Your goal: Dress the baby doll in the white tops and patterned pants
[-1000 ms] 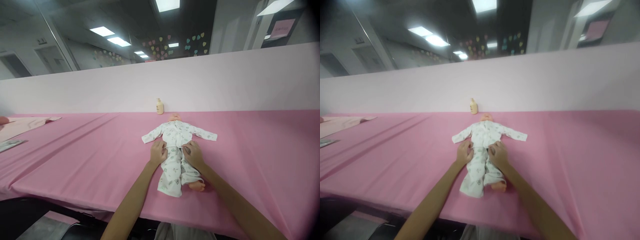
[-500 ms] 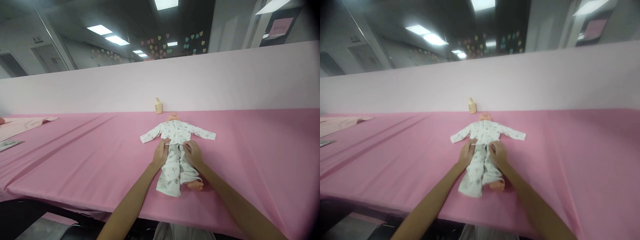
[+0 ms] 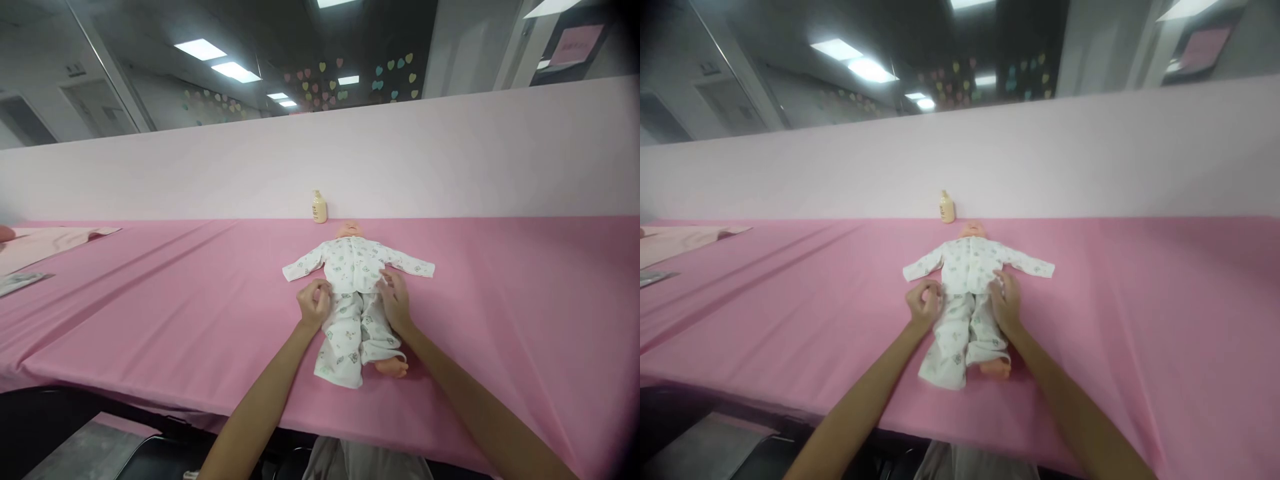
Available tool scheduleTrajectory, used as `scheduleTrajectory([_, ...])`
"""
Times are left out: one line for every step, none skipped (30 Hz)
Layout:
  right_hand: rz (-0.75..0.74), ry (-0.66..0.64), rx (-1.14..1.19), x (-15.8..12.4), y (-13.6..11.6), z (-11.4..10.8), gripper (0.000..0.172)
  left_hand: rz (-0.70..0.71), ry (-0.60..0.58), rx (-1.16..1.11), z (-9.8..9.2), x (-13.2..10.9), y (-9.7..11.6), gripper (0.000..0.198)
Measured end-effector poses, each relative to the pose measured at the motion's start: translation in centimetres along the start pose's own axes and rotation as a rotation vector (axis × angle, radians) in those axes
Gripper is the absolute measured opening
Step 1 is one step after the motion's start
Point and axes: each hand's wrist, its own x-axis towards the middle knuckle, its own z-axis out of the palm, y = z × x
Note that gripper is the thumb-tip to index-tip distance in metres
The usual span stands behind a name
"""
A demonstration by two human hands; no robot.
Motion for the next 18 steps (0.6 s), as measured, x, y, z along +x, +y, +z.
scheduleTrajectory([0.105,0.043,0.046,0.2,0.3,-0.1,0.036,-0.052,0.063,0.005,-0.2,0.3,0.0,0.024])
scheduleTrajectory([0.201,0.069,0.088,0.4,0.7,-0.2,0.039,-0.095,0.108,0.001,-0.3,0.7,-0.1,0.024])
scheduleTrajectory([0.277,0.077,0.119,0.6,1.0,-0.3,0.041,-0.126,0.127,-0.008,-0.5,1.0,-0.2,0.023])
scheduleTrajectory([0.330,0.067,0.136,0.7,1.3,-0.3,0.042,-0.148,0.121,-0.020,-0.5,1.2,-0.4,0.022])
scheduleTrajectory([0.362,0.042,0.145,0.8,1.6,-0.3,0.043,-0.165,0.097,-0.033,-0.4,1.4,-0.6,0.021])
scheduleTrajectory([0.378,0.007,0.149,0.8,1.8,-0.3,0.045,-0.184,0.053,-0.050,-0.3,1.5,-0.8,0.024])
scheduleTrajectory([0.380,-0.035,0.152,0.8,2.0,-0.2,0.047,-0.211,-0.007,-0.073,0.0,1.4,-1.0,0.031])
scheduleTrajectory([0.373,-0.079,0.156,0.7,2.0,-0.1,0.050,-0.244,-0.076,-0.100,0.3,1.2,-1.3,0.039])
scheduleTrajectory([0.361,-0.115,0.161,0.6,2.0,0.1,0.053,-0.283,-0.149,-0.126,0.7,1.0,-1.5,0.046])
scheduleTrajectory([0.352,-0.137,0.165,0.5,1.9,0.2,0.056,-0.326,-0.211,-0.150,1.1,0.7,-1.6,0.051])
scheduleTrajectory([0.348,-0.145,0.161,0.4,1.7,0.3,0.059,-0.368,-0.258,-0.168,1.4,0.4,-1.8,0.055])
scheduleTrajectory([0.349,-0.145,0.154,0.3,1.4,0.3,0.061,-0.406,-0.292,-0.181,1.7,0.1,-1.8,0.058])
scheduleTrajectory([0.350,-0.145,0.153,0.1,1.0,0.4,0.063,-0.439,-0.310,-0.188,2.0,-0.1,-1.9,0.061])
scheduleTrajectory([0.349,-0.150,0.160,0.0,0.7,0.4,0.064,-0.464,-0.315,-0.193,2.1,-0.3,-1.8,0.063])
scheduleTrajectory([0.346,-0.162,0.172,-0.1,0.3,0.5,0.065,-0.480,-0.315,-0.200,2.2,-0.4,-1.8,0.065])
scheduleTrajectory([0.343,-0.174,0.185,-0.2,0.0,0.5,0.066,-0.488,-0.312,-0.209,2.3,-0.5,-1.7,0.066])
scheduleTrajectory([0.341,-0.184,0.199,-0.2,-0.3,0.6,0.067,-0.493,-0.310,-0.217,2.3,-0.5,-1.5,0.066])
scheduleTrajectory([0.342,-0.187,0.211,-0.3,-0.5,0.6,0.068,-0.497,-0.306,-0.224,2.3,-0.5,-1.4,0.065])
